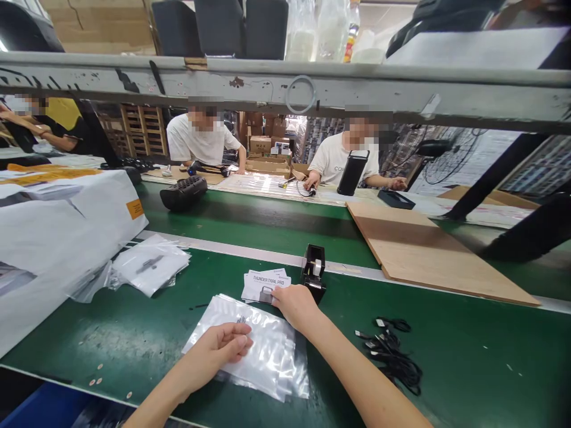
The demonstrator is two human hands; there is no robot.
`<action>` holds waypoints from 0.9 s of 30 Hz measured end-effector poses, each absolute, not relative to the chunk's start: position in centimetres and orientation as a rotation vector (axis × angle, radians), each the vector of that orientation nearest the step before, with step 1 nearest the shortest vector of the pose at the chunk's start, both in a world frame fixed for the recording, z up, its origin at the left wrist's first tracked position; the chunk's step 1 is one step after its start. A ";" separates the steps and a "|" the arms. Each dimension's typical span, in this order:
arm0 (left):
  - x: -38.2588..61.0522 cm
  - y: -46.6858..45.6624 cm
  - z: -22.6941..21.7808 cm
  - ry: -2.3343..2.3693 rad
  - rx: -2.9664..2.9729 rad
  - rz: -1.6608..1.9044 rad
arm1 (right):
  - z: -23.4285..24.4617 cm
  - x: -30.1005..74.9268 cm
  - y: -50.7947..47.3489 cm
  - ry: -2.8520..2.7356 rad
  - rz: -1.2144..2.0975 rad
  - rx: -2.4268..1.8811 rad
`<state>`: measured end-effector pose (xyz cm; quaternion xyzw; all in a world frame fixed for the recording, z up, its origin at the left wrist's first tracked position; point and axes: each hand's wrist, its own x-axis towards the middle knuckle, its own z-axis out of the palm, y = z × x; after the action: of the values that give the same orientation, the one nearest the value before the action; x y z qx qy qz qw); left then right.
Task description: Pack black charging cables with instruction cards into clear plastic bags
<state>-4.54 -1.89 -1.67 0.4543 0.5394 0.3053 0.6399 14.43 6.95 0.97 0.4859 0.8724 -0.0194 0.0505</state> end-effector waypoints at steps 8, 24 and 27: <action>-4.6 -1.9 -1.4 1.242 1.032 0.688 | 1.9 13.6 7.3 2.557 -0.157 1.582; -4.0 -1.3 0.6 1.227 0.712 0.896 | -1.3 18.0 1.5 2.947 -0.345 2.849; -3.5 -1.4 0.4 1.211 0.719 0.864 | -1.7 20.6 3.6 2.602 -0.699 2.957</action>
<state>-3.51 -1.44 0.37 0.3201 0.5390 0.3844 0.6777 20.56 3.58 -1.69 0.6720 0.5914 -0.1589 -0.4165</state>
